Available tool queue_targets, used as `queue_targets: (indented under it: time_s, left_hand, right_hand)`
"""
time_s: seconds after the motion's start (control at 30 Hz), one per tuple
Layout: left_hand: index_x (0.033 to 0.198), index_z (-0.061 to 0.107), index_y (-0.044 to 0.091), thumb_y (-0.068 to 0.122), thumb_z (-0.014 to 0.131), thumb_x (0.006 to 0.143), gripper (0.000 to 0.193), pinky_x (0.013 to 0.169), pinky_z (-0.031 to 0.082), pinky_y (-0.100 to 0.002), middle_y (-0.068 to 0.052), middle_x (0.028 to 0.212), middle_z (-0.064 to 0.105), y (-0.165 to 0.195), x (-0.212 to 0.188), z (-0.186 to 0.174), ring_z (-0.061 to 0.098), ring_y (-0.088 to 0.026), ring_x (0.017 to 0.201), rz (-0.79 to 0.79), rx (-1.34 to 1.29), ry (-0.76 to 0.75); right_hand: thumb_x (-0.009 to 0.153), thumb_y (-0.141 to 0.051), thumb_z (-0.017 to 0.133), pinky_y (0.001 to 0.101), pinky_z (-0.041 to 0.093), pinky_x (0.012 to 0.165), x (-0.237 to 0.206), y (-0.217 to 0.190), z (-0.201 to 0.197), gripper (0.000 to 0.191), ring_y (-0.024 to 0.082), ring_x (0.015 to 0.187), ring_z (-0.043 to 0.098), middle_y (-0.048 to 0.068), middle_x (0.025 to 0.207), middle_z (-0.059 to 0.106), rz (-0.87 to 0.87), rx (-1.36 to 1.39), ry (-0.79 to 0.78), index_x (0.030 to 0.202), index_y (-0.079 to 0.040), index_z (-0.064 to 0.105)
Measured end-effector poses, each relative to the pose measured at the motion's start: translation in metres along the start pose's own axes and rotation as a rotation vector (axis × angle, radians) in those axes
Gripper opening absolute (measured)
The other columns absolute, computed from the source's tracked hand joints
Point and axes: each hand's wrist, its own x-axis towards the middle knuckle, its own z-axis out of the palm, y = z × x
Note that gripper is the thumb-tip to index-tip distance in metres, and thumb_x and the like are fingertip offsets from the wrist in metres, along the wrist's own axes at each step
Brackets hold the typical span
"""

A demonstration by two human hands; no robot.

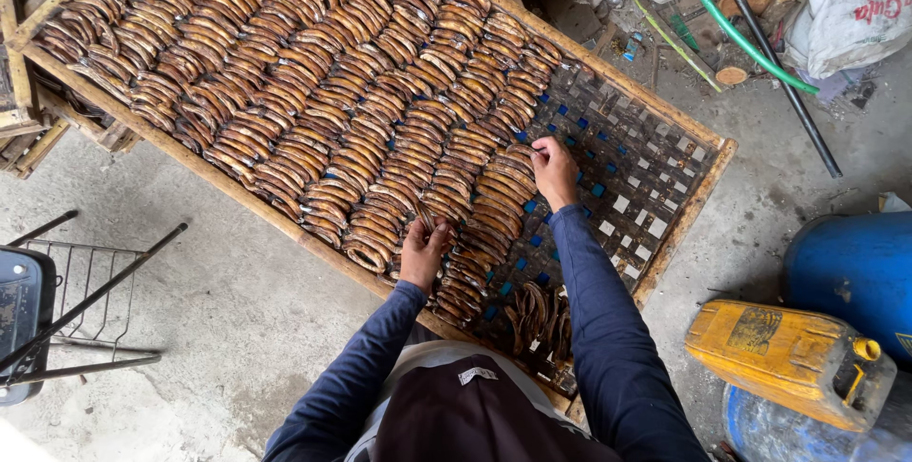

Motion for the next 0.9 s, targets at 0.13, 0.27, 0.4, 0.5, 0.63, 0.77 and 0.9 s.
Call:
queue_targets:
  time_s: [0.13,0.27,0.4,0.5,0.63,0.77,0.9]
  left_hand:
    - [0.118,0.063,0.004,0.016,0.063,0.103,0.019,0.087,0.059,-0.036,-0.007,0.107,0.072,-0.015,0.002,-0.004,0.068,-0.018,0.097,0.032,0.039,0.013]
    - [0.119,0.064,0.005,0.015,0.063,0.102,0.02,0.085,0.06,-0.034,-0.006,0.108,0.073,-0.029,0.006,-0.007,0.07,-0.017,0.096,0.023,0.044,0.023]
    - [0.121,0.064,0.006,0.017,0.063,0.102,0.021,0.086,0.06,-0.033,-0.005,0.11,0.074,-0.035,0.008,-0.008,0.072,-0.016,0.099,0.017,0.053,0.018]
    - [0.12,0.064,0.006,0.017,0.063,0.101,0.022,0.087,0.06,-0.033,-0.004,0.111,0.075,-0.035,0.008,-0.009,0.072,-0.015,0.101,0.0,0.043,0.024]
    - [0.12,0.064,0.006,0.018,0.063,0.102,0.022,0.087,0.06,-0.033,-0.004,0.109,0.075,-0.033,0.007,-0.01,0.072,-0.015,0.099,0.008,0.09,0.025]
    - [0.12,0.065,0.006,0.018,0.064,0.102,0.022,0.087,0.06,-0.034,-0.004,0.108,0.074,-0.031,0.005,-0.008,0.07,-0.015,0.098,-0.003,0.089,0.033]
    - [0.12,0.064,0.006,0.019,0.064,0.101,0.023,0.088,0.06,-0.034,-0.004,0.107,0.073,-0.024,0.002,-0.008,0.07,-0.016,0.098,-0.033,0.113,0.031]
  right_hand:
    - [0.098,-0.007,0.068,0.0466,0.049,0.082,-0.004,-0.006,-0.002,0.016,0.029,0.095,0.064,0.012,0.108,0.068,-0.22,-0.113,0.074,0.113,-0.011,0.069]
    - [0.099,-0.011,0.065,0.0448,0.047,0.088,0.002,-0.007,0.002,0.017,0.027,0.093,0.064,0.009,0.106,0.066,-0.062,0.007,-0.07,0.116,-0.014,0.068]
    - [0.099,-0.013,0.062,0.0532,0.041,0.09,0.011,-0.007,0.005,0.017,0.028,0.105,0.063,0.005,0.112,0.067,0.056,-0.115,-0.132,0.114,-0.018,0.068]
    - [0.097,-0.014,0.064,0.0606,0.032,0.093,0.011,-0.006,0.006,0.019,0.03,0.112,0.059,0.006,0.116,0.065,0.046,-0.265,-0.09,0.115,-0.018,0.064]
    - [0.101,-0.017,0.063,0.0583,0.026,0.104,0.005,-0.011,0.002,0.017,0.027,0.118,0.057,0.005,0.117,0.064,0.082,-0.253,-0.193,0.118,-0.021,0.058]
    - [0.095,-0.024,0.072,0.0565,0.026,0.1,0.005,-0.014,0.0,0.021,0.031,0.115,0.055,0.008,0.116,0.063,0.061,-0.312,-0.193,0.111,-0.018,0.059]
    - [0.096,-0.022,0.072,0.0555,0.026,0.101,0.013,-0.013,0.004,0.014,0.029,0.115,0.057,0.003,0.111,0.068,0.142,-0.268,-0.153,0.103,-0.018,0.061]
